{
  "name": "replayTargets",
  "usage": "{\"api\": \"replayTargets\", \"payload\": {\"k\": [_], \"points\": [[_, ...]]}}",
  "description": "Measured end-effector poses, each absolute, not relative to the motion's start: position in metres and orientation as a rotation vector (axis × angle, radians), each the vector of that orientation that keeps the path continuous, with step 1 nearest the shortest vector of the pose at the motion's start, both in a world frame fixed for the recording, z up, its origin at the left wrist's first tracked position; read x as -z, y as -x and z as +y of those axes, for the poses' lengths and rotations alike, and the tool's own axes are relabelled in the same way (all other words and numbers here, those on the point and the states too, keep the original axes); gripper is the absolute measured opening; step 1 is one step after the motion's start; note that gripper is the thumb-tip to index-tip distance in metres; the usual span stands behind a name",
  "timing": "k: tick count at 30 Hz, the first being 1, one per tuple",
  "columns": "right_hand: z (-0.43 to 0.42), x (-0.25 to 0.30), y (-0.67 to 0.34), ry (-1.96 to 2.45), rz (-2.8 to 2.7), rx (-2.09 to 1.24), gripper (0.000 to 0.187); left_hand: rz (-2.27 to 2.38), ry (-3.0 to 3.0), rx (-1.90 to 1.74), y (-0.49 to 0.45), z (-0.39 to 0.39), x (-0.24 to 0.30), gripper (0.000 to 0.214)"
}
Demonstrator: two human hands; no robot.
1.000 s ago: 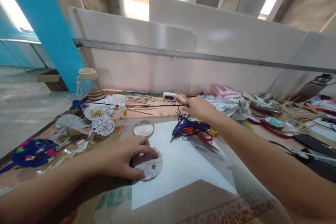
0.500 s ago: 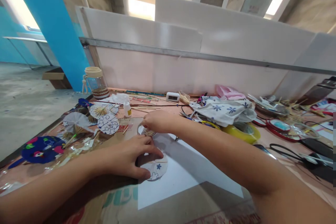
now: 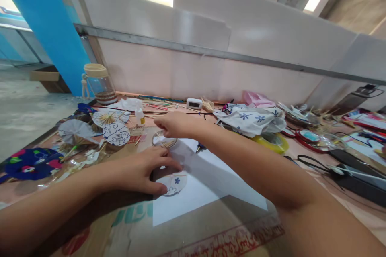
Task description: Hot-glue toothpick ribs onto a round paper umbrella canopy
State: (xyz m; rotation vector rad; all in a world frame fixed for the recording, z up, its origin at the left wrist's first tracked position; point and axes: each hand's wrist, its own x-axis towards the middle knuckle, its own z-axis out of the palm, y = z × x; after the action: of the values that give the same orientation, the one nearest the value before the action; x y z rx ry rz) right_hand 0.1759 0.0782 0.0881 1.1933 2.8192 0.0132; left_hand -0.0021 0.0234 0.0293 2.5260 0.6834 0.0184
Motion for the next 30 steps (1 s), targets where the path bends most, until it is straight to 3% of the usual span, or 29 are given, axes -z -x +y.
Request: {"api": "replayTargets", "payload": {"k": [3, 8, 12, 16, 19, 26, 30], "points": [[0.06, -0.088, -0.196, -1.356, 2.973, 0.074, 0.014, 0.659, -2.553, -0.039, 0.001, 0.024, -0.029, 0.056], [0.005, -0.082, -0.232, -1.491, 3.157, 0.649, 0.015, 0.61, -2.595, -0.057, -0.001, 0.026, -0.026, 0.053], [-0.037, -0.069, -0.248, -1.754, 2.851, 1.543, 0.015, 0.557, -2.599, -0.054, -0.002, 0.026, -0.025, 0.053], [-0.056, -0.051, -0.249, -1.679, 2.347, 2.332, 0.014, 0.549, -2.605, -0.021, -0.003, 0.023, -0.028, 0.048], [-0.061, -0.042, -0.246, -1.683, 2.289, 2.439, 0.011, 0.505, -2.568, -0.022, -0.002, 0.021, -0.03, 0.044], [-0.059, -0.028, -0.237, -1.863, 2.491, 2.181, 0.01, 0.583, -2.558, -0.019, -0.006, 0.019, -0.028, 0.047], [-0.061, -0.018, -0.234, -1.912, 2.373, 2.263, 0.012, 0.599, -2.548, 0.006, -0.009, 0.018, -0.029, 0.05]]}}
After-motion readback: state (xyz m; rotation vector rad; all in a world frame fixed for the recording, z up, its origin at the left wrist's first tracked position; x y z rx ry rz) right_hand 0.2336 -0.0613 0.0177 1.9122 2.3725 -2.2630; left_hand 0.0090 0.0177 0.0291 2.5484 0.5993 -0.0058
